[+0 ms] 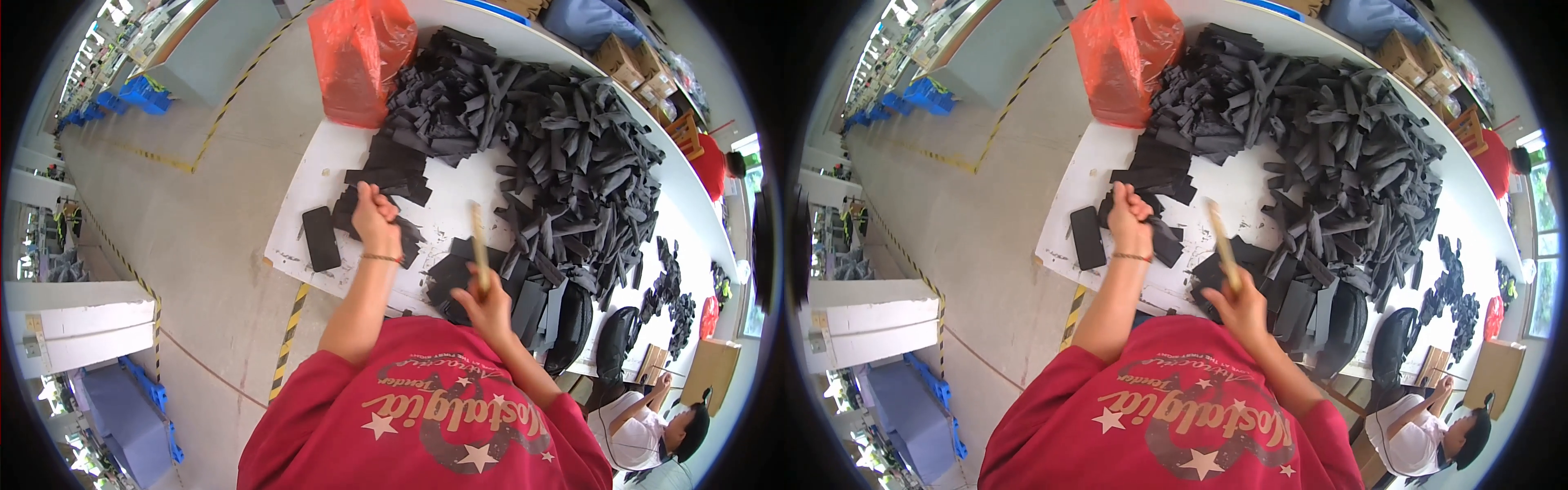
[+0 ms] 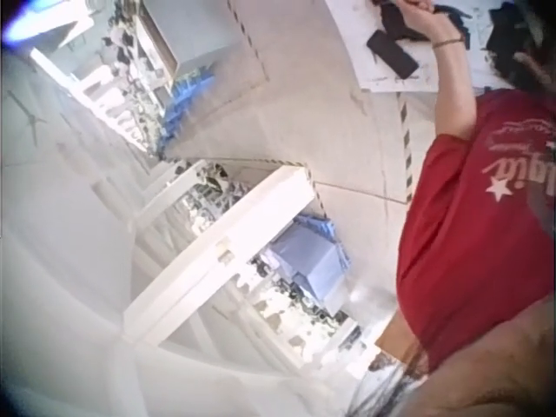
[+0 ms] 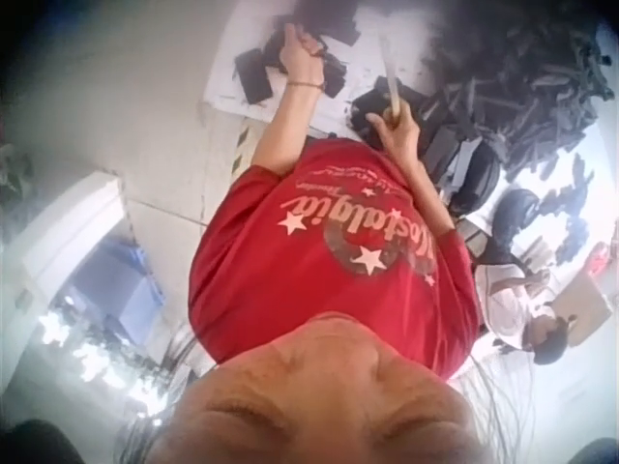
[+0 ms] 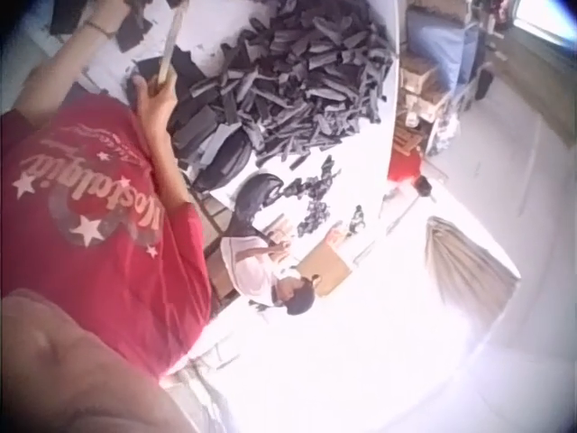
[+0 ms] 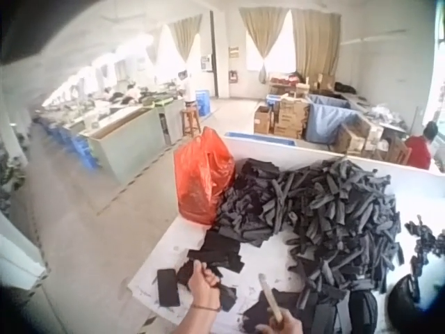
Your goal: Apply adhesive to black foam strips and join them together on a manufacturing workbench.
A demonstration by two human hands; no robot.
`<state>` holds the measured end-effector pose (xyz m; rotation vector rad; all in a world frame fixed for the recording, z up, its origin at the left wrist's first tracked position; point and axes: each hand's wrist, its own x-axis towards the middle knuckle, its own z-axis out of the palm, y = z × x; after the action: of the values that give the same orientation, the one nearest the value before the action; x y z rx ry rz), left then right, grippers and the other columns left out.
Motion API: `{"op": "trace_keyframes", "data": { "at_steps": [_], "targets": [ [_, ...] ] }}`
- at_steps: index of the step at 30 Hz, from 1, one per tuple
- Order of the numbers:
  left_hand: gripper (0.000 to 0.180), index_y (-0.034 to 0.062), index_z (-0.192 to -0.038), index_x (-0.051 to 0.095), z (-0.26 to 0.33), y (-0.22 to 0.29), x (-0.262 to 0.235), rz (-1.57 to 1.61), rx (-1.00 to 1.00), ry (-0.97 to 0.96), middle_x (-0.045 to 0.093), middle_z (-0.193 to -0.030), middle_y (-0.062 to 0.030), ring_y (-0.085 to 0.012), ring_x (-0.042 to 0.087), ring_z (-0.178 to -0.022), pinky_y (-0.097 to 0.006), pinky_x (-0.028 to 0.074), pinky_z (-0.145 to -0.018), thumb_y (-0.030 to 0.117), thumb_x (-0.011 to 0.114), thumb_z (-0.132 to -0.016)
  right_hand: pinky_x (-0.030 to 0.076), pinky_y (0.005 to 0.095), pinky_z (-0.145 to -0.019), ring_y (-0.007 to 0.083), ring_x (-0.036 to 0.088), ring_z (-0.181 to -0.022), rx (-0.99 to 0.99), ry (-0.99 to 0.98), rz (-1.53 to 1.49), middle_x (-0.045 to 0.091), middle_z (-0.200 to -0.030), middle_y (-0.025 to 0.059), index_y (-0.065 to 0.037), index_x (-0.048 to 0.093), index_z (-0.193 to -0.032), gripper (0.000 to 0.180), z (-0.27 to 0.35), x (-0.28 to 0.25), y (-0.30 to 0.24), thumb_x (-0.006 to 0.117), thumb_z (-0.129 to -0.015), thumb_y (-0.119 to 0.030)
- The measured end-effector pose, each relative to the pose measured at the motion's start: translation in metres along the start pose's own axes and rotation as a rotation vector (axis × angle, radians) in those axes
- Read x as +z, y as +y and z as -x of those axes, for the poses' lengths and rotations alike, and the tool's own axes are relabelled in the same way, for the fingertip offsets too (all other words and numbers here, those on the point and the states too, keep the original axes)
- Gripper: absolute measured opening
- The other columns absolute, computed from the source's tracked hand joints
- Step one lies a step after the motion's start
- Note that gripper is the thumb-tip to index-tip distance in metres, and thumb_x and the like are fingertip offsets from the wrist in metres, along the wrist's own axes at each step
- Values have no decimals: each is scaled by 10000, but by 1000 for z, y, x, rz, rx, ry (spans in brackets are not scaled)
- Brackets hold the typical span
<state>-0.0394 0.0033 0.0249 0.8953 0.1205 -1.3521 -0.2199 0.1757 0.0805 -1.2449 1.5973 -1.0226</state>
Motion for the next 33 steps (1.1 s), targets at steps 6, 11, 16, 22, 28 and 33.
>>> {"op": "trace_keyframes", "data": {
  "at_steps": [6,11,16,22,28,33],
  "targets": [
    [191,18,-880,578,47,-37,-3,-218,-282,-55,570,-673,-42,-119,544,-567,-242,450,-512,200,604,-930,347,268,-528,100,396,-598,-166,162,-84,439,-656,18,-7,534,-771,176,-62,26,20,686,-843,-60],
    [264,-41,-1060,588,75,-29,-8,-1029,-444,-1016,586,-679,-45,-138,607,-593,-261,477,-558,189,590,-930,302,270,-517,79,341,-599,-106,-13,110,355,-603,14,-9,492,-720,250,-69,-16,32,668,-870,-105],
    [279,11,-869,522,102,-59,-20,-1125,-390,-995,560,-634,-35,-125,582,-505,-267,432,-460,235,426,-1006,267,237,-514,54,309,-603,-95,353,-17,377,-634,-57,-29,481,-744,225,-87,-33,19,614,-915,-89],
    [262,28,-802,508,104,-56,-58,-1309,-217,-977,589,-649,-70,-188,586,-495,-321,456,-490,223,457,-970,268,217,-432,40,367,-497,-150,969,-162,429,-603,-36,-88,556,-773,248,-146,-109,-1,553,-957,-254],
    [148,118,-845,605,5,-20,-98,-1749,964,-990,559,-848,-19,-243,530,-901,-376,434,-755,128,688,-723,299,251,-472,81,381,-502,-242,976,27,441,-585,-22,-64,590,-754,392,-220,-300,-29,611,-913,-422],
    [73,139,-759,649,-47,0,-114,-2096,960,-1241,575,-856,31,-191,505,-989,-361,374,-830,169,702,-718,404,292,-603,124,487,-657,-312,903,538,561,-755,19,-31,595,-1027,422,-231,-281,-7,464,-987,-431]
  ]
}}
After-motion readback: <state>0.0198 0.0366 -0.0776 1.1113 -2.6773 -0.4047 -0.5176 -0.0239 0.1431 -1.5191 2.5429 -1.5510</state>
